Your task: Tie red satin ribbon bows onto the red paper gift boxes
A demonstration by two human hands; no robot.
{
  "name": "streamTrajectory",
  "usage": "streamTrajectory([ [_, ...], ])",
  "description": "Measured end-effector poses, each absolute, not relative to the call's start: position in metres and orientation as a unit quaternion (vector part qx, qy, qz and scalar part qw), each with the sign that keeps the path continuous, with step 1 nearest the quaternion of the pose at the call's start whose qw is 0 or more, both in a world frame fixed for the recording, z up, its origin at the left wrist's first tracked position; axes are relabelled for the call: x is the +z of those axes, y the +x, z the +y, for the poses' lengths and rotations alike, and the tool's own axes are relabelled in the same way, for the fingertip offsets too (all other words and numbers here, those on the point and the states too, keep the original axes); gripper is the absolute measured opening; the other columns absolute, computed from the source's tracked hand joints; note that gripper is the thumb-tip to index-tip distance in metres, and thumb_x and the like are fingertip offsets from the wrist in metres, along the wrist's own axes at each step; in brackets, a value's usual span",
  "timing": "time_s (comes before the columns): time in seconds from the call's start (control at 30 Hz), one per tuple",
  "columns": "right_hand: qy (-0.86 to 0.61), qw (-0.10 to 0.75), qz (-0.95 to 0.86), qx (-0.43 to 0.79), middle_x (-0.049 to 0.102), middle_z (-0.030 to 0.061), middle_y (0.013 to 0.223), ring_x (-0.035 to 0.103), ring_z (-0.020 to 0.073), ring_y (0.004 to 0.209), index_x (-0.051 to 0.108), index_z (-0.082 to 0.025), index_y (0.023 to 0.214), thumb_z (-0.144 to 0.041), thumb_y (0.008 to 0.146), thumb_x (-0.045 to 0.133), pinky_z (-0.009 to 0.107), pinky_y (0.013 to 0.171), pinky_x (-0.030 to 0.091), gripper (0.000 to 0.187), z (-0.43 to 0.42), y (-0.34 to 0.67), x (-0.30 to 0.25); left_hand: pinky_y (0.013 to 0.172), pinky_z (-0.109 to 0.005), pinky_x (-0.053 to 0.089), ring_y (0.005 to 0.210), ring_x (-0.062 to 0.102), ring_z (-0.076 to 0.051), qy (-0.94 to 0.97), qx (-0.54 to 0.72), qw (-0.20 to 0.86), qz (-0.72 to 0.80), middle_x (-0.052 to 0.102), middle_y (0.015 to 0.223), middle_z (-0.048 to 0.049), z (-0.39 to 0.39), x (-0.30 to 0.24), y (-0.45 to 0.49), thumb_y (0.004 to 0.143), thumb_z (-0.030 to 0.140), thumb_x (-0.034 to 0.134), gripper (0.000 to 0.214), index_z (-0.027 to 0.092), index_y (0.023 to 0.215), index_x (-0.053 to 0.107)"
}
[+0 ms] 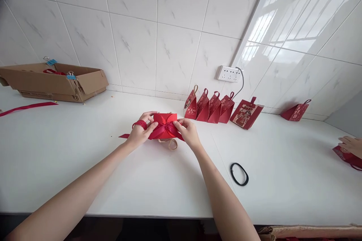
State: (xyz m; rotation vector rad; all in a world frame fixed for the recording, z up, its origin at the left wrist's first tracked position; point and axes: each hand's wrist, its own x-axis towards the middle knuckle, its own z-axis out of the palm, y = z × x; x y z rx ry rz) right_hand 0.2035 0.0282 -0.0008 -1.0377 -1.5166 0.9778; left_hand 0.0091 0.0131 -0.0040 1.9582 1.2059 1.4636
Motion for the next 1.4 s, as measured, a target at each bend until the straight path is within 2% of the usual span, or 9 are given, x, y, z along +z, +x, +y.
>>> streamTrajectory([
  [0.2,-0.406,0.505,-0.599,0.471,0.058,0.0025,0.080,0.057,0.0158,0.075,0.051,-0.017,0.061,-0.054,0.058,0.073,0.037,0.075,0.053,0.042,0.025,0.200,0.003,0.090,-0.032,0.040,0.110,0.051,-0.018,0.655,0.546,0.217,0.475,0.053,0.120,-0.0038,0.012,-0.005,0.013,0.086,0.039,0.042,0.020,0.023,0.075,0.040],
  [0.37,-0.393,0.501,-0.595,0.491,0.059,0.0027,0.083,0.058,0.0156,0.075,0.053,-0.017,0.061,-0.052,0.059,0.073,0.038,0.076,0.053,0.040,0.023,0.198,0.004,0.087,-0.030,0.041,0.110,0.052,-0.018,0.637,0.567,0.215,0.476,0.051,0.123,-0.0061,0.013,-0.008,0.015,0.088,0.040,0.039,0.021,0.023,0.077,0.039],
  [0.6,-0.386,0.494,-0.583,0.516,0.055,0.0030,0.088,0.057,0.0153,0.077,0.056,-0.016,0.060,-0.050,0.061,0.073,0.037,0.077,0.052,0.038,0.027,0.198,-0.001,0.079,-0.031,0.043,0.097,0.057,-0.017,0.621,0.577,0.196,0.493,0.052,0.120,-0.0075,0.012,-0.006,0.020,0.087,0.036,0.038,0.017,0.023,0.077,0.038],
  [0.73,-0.388,0.500,-0.580,0.512,0.055,0.0026,0.085,0.056,0.0153,0.077,0.051,-0.017,0.061,-0.050,0.062,0.071,0.036,0.076,0.051,0.038,0.025,0.197,0.000,0.081,-0.030,0.042,0.102,0.055,-0.017,0.612,0.576,0.215,0.497,0.052,0.121,-0.0052,0.011,-0.005,0.021,0.087,0.036,0.039,0.019,0.023,0.074,0.037],
  [0.87,-0.393,0.491,-0.602,0.492,0.054,0.0017,0.083,0.055,0.0161,0.080,0.045,-0.020,0.071,-0.051,0.069,0.064,0.034,0.071,0.051,0.037,0.015,0.195,0.008,0.079,-0.028,0.042,0.102,0.054,-0.017,0.630,0.567,0.206,0.490,0.053,0.117,-0.0038,0.008,-0.006,0.020,0.086,0.036,0.042,0.021,0.023,0.071,0.037],
  [1.03,-0.486,0.494,-0.629,0.353,0.050,0.0008,0.085,0.051,0.0159,0.078,0.042,-0.021,0.079,-0.052,0.066,0.065,0.030,0.067,0.048,0.041,0.011,0.186,0.006,0.081,-0.028,0.042,0.107,0.051,-0.016,0.662,0.557,0.184,0.466,0.053,0.115,-0.0029,0.007,-0.008,0.021,0.087,0.035,0.042,0.019,0.023,0.073,0.038],
  [1.17,-0.506,0.483,-0.605,0.379,0.051,0.0042,0.094,0.056,0.0182,0.077,0.037,-0.023,0.085,-0.052,0.062,0.068,0.032,0.060,0.051,0.049,0.012,0.182,0.000,0.085,-0.030,0.041,0.105,0.053,-0.017,0.665,0.559,0.169,0.466,0.055,0.111,-0.0044,0.007,-0.008,0.023,0.087,0.034,0.041,0.019,0.023,0.073,0.037],
  [1.27,-0.478,0.478,-0.614,0.408,0.049,0.0094,0.111,0.058,0.0219,0.091,0.035,-0.023,0.095,-0.048,0.065,0.069,0.035,0.065,0.054,0.052,0.011,0.182,0.000,0.082,-0.031,0.043,0.100,0.055,-0.017,0.662,0.557,0.163,0.474,0.055,0.109,-0.0051,0.007,-0.008,0.023,0.087,0.034,0.042,0.019,0.023,0.073,0.037],
  [1.4,-0.425,0.484,-0.647,0.407,0.042,0.0112,0.125,0.052,0.0244,0.109,0.032,-0.024,0.108,-0.042,0.066,0.069,0.038,0.077,0.055,0.059,0.009,0.182,0.000,0.081,-0.031,0.043,0.101,0.055,-0.017,0.663,0.557,0.162,0.474,0.055,0.109,-0.0042,0.006,-0.007,0.023,0.087,0.036,0.042,0.019,0.023,0.073,0.038],
])
